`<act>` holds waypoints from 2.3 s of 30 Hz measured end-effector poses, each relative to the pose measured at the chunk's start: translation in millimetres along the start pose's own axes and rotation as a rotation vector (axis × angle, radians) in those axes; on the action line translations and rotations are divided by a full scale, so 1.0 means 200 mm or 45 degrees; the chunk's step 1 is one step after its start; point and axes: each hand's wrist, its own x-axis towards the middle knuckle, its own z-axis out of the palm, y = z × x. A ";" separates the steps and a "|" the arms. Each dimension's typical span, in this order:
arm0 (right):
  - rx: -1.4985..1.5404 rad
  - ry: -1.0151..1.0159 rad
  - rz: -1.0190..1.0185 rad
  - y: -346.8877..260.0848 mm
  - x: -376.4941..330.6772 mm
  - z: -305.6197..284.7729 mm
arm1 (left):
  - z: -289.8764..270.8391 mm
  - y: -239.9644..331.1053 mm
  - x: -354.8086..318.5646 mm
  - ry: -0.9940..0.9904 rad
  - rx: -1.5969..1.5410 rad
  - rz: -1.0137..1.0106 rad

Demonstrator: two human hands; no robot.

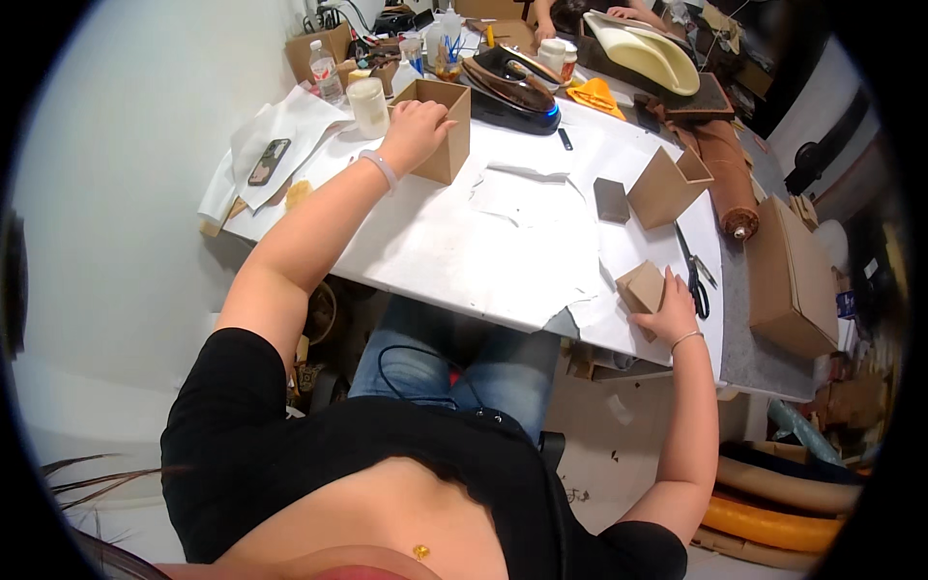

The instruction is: The person assembles small cardboard boxes by folding the flaps of pre-cut cardboard pieces. They work at a table covered with various cardboard components, picking up individual pieces, folding them into box shapes, and stacking the finished units. The process involves repetitive folding and stacking actions without the use of tools.

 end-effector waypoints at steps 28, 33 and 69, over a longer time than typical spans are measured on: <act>1.000 0.394 0.695 0.11 -0.17 0.26 | 0.69 1.74 0.12 -1.477 -1.363 -0.298; 1.500 0.584 0.673 0.07 -0.29 0.29 | 0.57 1.79 0.09 -1.466 -1.325 -0.267; 1.262 0.059 -0.398 -1.52 -0.08 0.44 | -0.21 0.28 -1.11 -0.304 -1.303 -0.490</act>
